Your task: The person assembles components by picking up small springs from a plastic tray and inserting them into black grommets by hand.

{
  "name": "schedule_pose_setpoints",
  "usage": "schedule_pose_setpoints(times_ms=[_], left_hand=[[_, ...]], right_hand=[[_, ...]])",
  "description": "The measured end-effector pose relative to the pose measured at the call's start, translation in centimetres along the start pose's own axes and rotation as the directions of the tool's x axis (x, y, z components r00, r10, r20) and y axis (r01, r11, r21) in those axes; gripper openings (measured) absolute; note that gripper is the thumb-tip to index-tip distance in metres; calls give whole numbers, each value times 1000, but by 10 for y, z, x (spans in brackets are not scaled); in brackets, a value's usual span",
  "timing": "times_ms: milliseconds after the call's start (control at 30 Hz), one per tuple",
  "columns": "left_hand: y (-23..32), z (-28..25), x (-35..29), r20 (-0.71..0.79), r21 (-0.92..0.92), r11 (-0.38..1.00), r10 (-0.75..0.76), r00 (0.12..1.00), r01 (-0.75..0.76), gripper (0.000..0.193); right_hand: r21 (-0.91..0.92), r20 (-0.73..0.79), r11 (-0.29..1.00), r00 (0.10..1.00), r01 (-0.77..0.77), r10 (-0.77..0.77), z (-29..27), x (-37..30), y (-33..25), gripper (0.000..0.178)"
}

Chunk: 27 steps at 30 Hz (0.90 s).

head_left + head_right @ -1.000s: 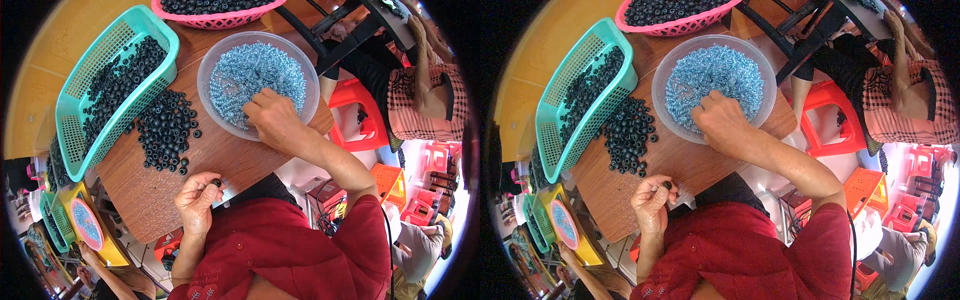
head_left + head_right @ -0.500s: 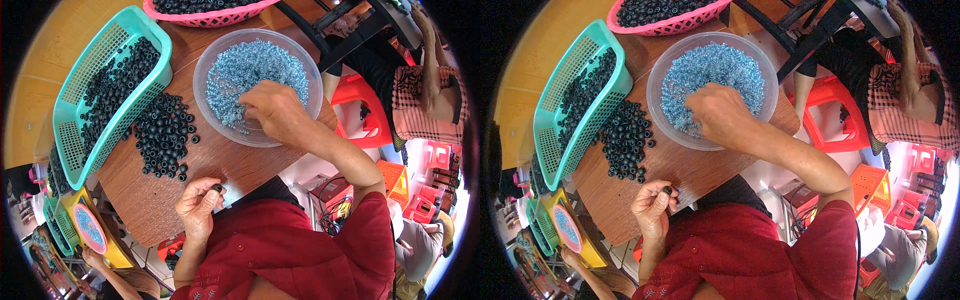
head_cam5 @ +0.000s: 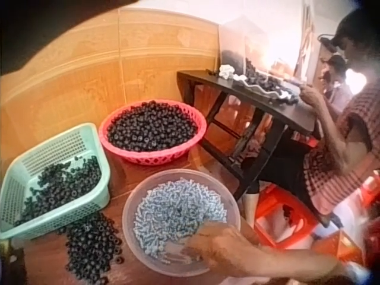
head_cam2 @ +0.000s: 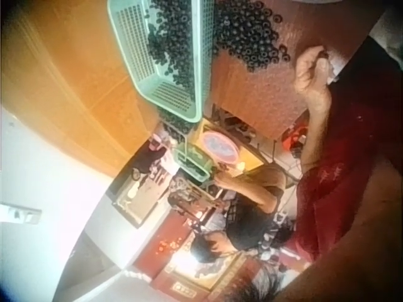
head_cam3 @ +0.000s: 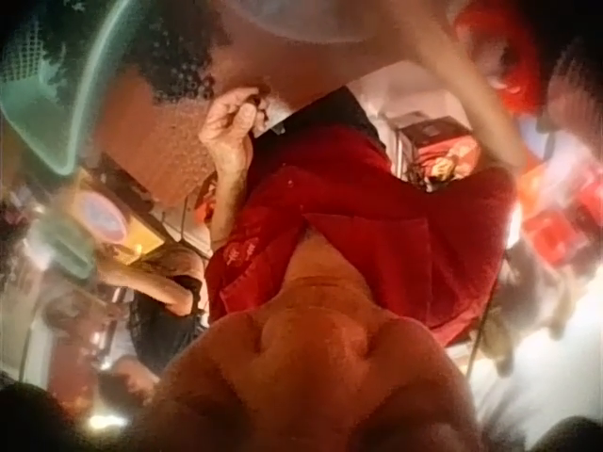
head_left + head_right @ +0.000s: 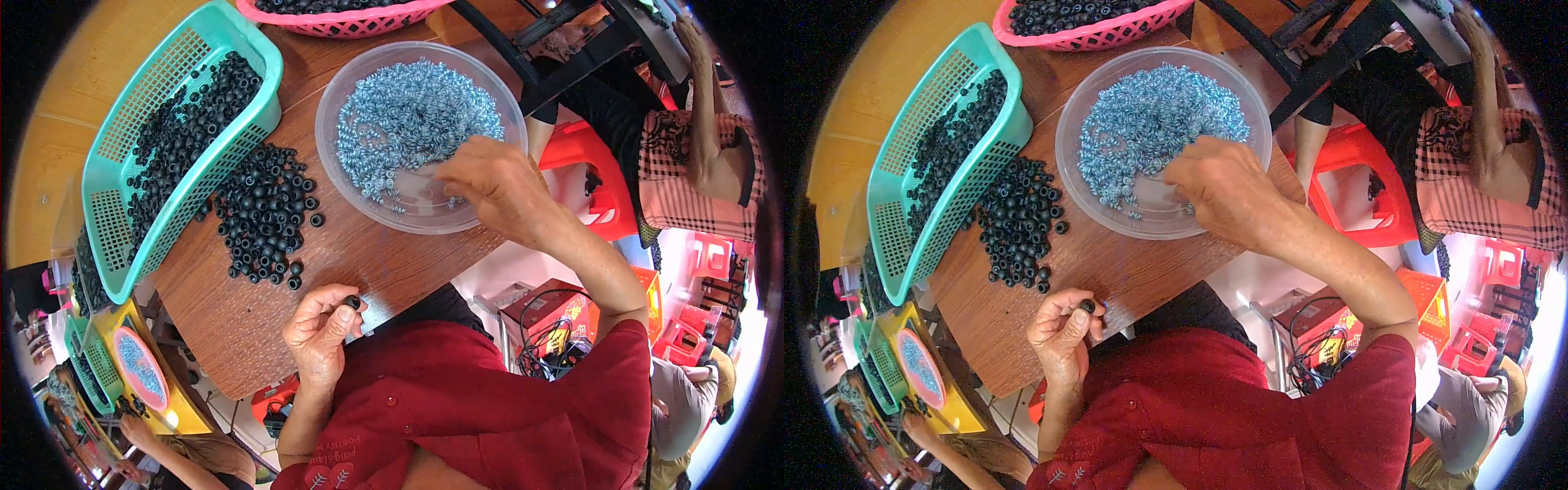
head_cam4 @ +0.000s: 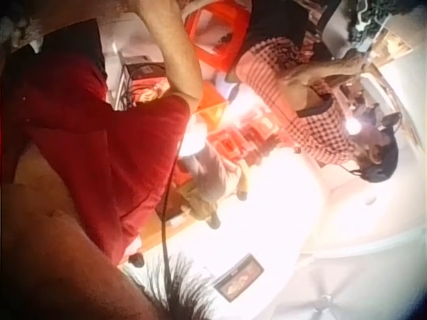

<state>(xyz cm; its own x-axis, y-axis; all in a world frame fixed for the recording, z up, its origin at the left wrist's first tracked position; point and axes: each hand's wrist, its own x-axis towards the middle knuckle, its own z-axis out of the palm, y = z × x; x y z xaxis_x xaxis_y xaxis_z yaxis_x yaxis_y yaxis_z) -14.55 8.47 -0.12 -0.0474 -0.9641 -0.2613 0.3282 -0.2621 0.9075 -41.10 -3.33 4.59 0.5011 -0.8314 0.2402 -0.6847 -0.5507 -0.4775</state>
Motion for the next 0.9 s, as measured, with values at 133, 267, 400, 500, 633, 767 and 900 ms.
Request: schedule_pose_setpoints(times_ms=[133,267,400,500,633,767,900], left_hand=[[-2,-4,0,33,4,1000,-7,999,7,27],[-1,-3,0,38,-12,1000,-5,999,5,27],[-1,-3,0,22,-31,999,-7,1000,8,27],[-2,-4,0,10,-37,999,-11,1000,11,27],[-2,-5,0,11,-42,999,-22,1000,23,26],[-1,-6,0,21,-48,999,-20,1000,21,26],[-2,-6,0,20,-47,999,-26,999,27,25]], right_hand=[[0,45,999,998,52,-52,17,6,-4,12],[-55,115,997,992,49,-42,28,14,-2,11],[-67,131,995,990,68,-58,28,17,-2,13],[-49,129,996,989,73,-66,32,16,-2,15],[-16,144,999,989,35,-33,32,18,-7,18],[-29,145,999,989,30,-25,34,18,-5,18],[-32,146,999,989,30,-25,36,18,-7,18]])
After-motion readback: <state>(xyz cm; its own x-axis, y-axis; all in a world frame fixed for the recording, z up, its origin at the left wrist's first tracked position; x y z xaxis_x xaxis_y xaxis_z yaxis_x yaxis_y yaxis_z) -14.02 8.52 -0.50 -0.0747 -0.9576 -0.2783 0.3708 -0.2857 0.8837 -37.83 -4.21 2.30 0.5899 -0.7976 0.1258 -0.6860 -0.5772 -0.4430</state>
